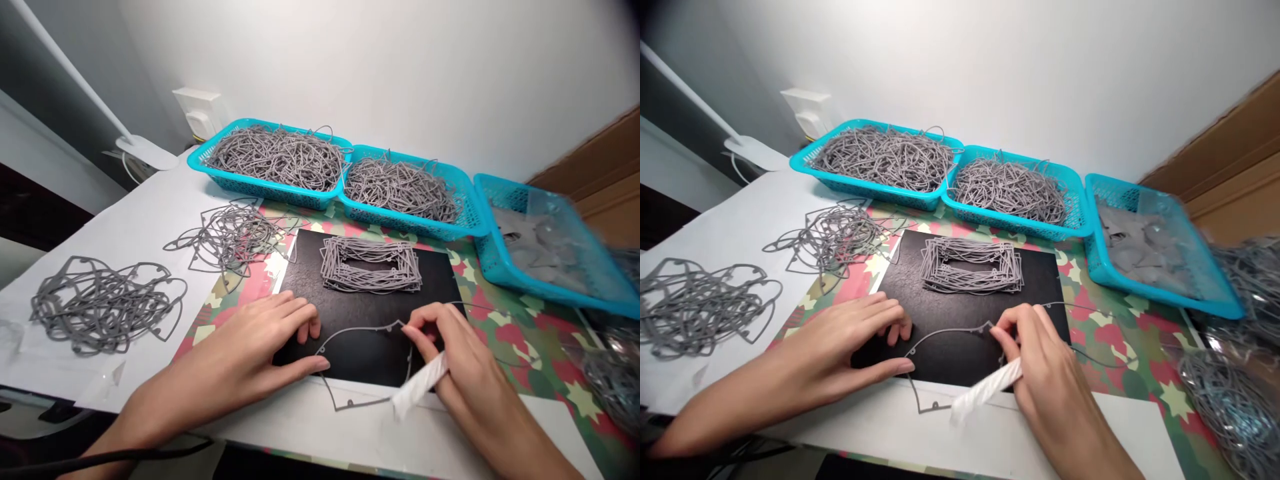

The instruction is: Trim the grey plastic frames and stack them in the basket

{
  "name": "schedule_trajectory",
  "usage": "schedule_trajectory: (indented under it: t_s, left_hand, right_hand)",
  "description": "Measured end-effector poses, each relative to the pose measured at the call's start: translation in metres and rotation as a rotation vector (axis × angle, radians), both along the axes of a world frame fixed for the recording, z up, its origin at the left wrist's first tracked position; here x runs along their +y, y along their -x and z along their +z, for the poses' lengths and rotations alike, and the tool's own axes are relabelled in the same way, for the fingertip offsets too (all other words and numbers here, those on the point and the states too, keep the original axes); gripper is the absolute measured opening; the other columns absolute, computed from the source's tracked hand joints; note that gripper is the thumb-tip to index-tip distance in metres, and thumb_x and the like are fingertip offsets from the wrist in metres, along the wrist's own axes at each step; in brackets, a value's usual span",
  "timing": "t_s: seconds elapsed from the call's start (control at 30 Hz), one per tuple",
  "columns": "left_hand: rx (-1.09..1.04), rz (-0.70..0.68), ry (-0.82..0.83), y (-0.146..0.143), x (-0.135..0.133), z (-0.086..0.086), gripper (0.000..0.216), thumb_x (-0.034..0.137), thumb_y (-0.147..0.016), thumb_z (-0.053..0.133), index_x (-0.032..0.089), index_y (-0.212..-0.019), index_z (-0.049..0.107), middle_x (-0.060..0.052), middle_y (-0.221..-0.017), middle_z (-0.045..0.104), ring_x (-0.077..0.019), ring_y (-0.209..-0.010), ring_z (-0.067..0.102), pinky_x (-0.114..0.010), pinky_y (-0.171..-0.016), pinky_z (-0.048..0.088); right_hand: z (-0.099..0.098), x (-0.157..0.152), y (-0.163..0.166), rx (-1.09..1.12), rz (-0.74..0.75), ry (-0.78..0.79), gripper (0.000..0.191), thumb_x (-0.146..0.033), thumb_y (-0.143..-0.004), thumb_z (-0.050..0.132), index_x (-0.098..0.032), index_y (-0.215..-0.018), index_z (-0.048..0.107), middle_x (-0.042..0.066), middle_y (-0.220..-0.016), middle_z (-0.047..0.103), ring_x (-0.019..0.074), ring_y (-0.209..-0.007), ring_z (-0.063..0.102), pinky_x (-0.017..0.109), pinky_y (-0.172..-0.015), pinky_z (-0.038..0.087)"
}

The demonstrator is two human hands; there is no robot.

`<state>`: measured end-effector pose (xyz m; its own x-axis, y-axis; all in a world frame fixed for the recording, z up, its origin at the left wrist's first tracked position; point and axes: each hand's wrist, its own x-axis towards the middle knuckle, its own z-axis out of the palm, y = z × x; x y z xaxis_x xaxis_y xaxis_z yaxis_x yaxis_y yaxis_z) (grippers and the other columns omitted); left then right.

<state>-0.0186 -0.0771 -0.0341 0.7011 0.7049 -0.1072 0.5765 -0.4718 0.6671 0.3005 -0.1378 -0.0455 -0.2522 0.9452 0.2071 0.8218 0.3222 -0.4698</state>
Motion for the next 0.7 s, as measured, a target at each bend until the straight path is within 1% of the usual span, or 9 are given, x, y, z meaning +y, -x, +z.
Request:
schedule_trajectory:
  t_s: [0.07,0.17,0.23,0.3,0.33,0.4,0.5,0.6,0.7]
  left_hand:
    - [-0.027,0.016,-0.012,-0.005,-0.002,-0.005,0.023,0.046,-0.111,0.07,0.025,-0.115,0.062,-0.001,-0.108,0.067,-0.0207,-0.096,0.064,-0.031,-0.08,0.047]
    - [-0.093,-0.031,-0.016,-0.012,-0.005,-0.01,0.03,0.037,-0.11,0.074,0.032,-0.138,0.063,-0.002,-0.122,0.068,-0.0234,-0.114,0.064,-0.032,-0.095,0.052]
    - [-0.143,-0.065,0.019,-0.013,-0.006,-0.009,0.023,0.028,-0.112,0.071,0.035,-0.134,0.068,-0.003,-0.131,0.066,-0.0237,-0.127,0.061,-0.034,-0.106,0.051]
    - [-0.201,-0.075,0.121,-0.011,-0.006,-0.007,0.011,0.026,-0.114,0.065,0.032,-0.119,0.072,-0.003,-0.132,0.067,-0.0223,-0.128,0.062,-0.033,-0.11,0.051]
    - [-0.229,-0.063,0.196,-0.009,-0.005,-0.005,0.009,0.029,-0.116,0.063,0.03,-0.115,0.072,-0.003,-0.129,0.069,-0.0216,-0.125,0.064,-0.032,-0.109,0.053]
    - [-0.287,-0.008,0.369,-0.005,0.0,-0.002,0.016,0.039,-0.116,0.061,0.028,-0.114,0.071,-0.003,-0.122,0.073,-0.0213,-0.117,0.069,-0.032,-0.104,0.056]
    - [-0.413,0.1,0.546,-0.003,0.015,0.005,0.03,0.053,-0.116,0.057,0.025,-0.114,0.068,-0.004,-0.111,0.078,-0.022,-0.111,0.075,-0.033,-0.1,0.059]
    - [-0.474,0.187,0.49,-0.011,0.04,0.012,0.034,0.056,-0.113,0.06,0.023,-0.107,0.065,-0.001,-0.093,0.077,-0.0189,-0.092,0.076,-0.029,-0.084,0.06]
    - [-0.376,0.252,0.317,-0.025,0.069,0.018,0.04,0.062,-0.107,0.064,0.022,-0.1,0.065,0.001,-0.079,0.069,-0.0172,-0.071,0.069,-0.025,-0.06,0.054]
  right_hand:
    - [0.012,-0.002,0.0,0.063,0.125,-0.027,0.009,-0.022,-0.117,0.055,-0.027,-0.123,0.06,0.004,-0.105,0.071,0.0225,-0.093,0.07,0.033,-0.08,0.056]
    - [0.032,-0.007,0.002,0.158,0.255,-0.058,0.034,-0.015,-0.114,0.058,-0.03,-0.143,0.059,0.004,-0.108,0.076,0.0214,-0.097,0.074,0.03,-0.083,0.062]
    - [0.042,-0.01,0.002,0.187,0.289,-0.08,0.043,-0.012,-0.111,0.06,-0.033,-0.15,0.056,0.002,-0.106,0.077,0.0196,-0.098,0.077,0.026,-0.083,0.063]
    - [0.049,-0.01,0.001,0.174,0.227,-0.152,0.041,-0.015,-0.11,0.061,-0.034,-0.147,0.057,0.001,-0.11,0.079,0.0193,-0.1,0.079,0.026,-0.087,0.064]
    - [0.05,-0.008,0.0,0.158,0.161,-0.18,0.037,-0.018,-0.111,0.061,-0.034,-0.144,0.058,0.001,-0.113,0.079,0.0196,-0.099,0.079,0.026,-0.088,0.064]
    - [0.052,0.0,-0.002,0.13,0.014,-0.171,0.028,-0.027,-0.113,0.061,-0.035,-0.139,0.059,0.001,-0.114,0.078,0.0191,-0.093,0.079,0.026,-0.082,0.064]
    - [0.054,0.018,-0.004,0.174,-0.089,-0.009,0.018,-0.037,-0.117,0.054,-0.032,-0.133,0.059,0.001,-0.104,0.075,0.0163,-0.081,0.074,0.024,-0.069,0.059]
    - [0.054,0.041,-0.006,0.223,-0.111,0.098,0.019,-0.042,-0.119,0.047,-0.028,-0.125,0.058,0.0,-0.095,0.071,0.0165,-0.075,0.069,0.026,-0.067,0.055]
    - [0.046,0.069,-0.007,0.172,-0.139,0.066,0.019,-0.042,-0.115,0.044,-0.027,-0.118,0.056,0.001,-0.091,0.07,0.0193,-0.075,0.068,0.029,-0.065,0.05]
